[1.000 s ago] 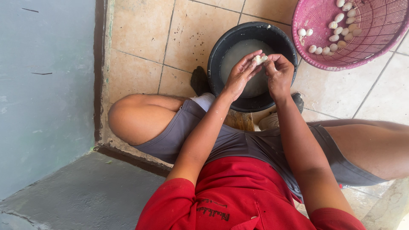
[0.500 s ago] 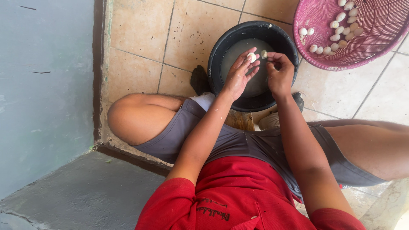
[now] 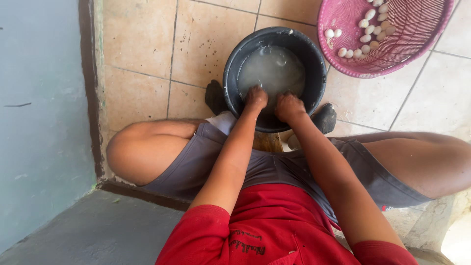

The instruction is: The person sits on the floor and peels hard-boiled eggs by hand. They dip each egg into a black basin of water, rub off the shell, and place the peeled egg into a pink basket.

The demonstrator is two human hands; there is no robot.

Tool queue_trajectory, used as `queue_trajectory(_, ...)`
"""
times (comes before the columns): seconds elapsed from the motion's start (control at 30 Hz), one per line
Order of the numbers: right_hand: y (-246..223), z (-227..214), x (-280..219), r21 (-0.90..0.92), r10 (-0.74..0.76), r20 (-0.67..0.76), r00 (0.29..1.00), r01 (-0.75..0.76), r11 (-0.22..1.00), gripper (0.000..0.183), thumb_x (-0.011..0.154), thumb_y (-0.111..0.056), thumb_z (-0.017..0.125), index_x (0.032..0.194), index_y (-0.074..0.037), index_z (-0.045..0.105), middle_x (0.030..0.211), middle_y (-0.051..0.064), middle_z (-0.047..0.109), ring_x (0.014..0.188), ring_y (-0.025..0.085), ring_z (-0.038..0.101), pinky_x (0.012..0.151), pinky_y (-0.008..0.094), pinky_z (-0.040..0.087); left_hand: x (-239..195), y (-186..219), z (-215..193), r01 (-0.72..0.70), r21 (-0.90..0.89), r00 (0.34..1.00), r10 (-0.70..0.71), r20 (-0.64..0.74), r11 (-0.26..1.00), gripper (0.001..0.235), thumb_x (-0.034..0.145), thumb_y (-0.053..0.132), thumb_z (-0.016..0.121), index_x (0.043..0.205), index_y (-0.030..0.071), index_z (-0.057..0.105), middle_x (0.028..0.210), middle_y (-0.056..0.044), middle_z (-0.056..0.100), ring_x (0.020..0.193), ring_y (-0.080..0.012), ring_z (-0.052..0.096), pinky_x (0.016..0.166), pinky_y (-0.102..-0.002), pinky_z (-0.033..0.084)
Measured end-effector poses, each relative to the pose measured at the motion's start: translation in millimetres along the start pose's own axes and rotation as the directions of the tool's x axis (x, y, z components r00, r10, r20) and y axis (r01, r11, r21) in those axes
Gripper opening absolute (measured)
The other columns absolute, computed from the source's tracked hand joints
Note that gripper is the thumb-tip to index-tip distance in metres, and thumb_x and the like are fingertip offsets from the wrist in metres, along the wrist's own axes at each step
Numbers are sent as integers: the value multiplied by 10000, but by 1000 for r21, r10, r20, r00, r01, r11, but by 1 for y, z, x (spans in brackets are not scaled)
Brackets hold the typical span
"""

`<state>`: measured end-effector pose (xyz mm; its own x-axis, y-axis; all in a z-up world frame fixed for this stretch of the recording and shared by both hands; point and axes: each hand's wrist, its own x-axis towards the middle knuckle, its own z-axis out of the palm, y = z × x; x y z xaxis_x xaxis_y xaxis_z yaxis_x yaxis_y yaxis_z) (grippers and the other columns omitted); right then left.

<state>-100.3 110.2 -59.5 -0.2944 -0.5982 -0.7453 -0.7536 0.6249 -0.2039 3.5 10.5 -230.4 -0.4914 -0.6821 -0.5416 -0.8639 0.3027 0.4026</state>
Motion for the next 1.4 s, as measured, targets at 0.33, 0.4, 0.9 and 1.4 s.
queue_trajectory(0.33,4,23,51,-142,-112,353,929,171,975,448,937,-199,589,1376,-144,660,1412,167,662,1296,344,641,1041,476,531,-18,29,-68,99,58,966,-110,234,993,269,869,131,643,1115,65,732,1217,-191,674,1144,-400,636,959,-455,534)
queue_trajectory(0.4,-3,17,53,-148,-112,339,934,171,974,444,935,-205,593,1369,-142,661,1401,170,663,1288,346,642,1038,476,530,-27,43,-78,70,-193,994,-51,101,979,228,913,206,659,1086,89,749,1124,-178,726,1077,-383,687,929,-445,558)
queue_trajectory(0.9,-46,12,-19,-17,-274,114,955,278,960,424,916,-257,618,1316,-125,664,1320,192,672,1227,367,652,1017,480,523,-38,276,-80,200,-885,922,225,315,422,602,1029,487,610,1451,76,486,1370,-98,621,1118,-195,619,911,-354,540)
queue_trajectory(1.4,-23,27,14,11,-67,147,987,66,998,385,971,-260,561,1276,-49,666,1313,215,680,1230,377,661,1023,503,521,-32,54,-50,157,-949,987,-84,139,272,387,987,243,603,1319,51,657,1297,-195,677,1174,-283,622,1000,-356,474)
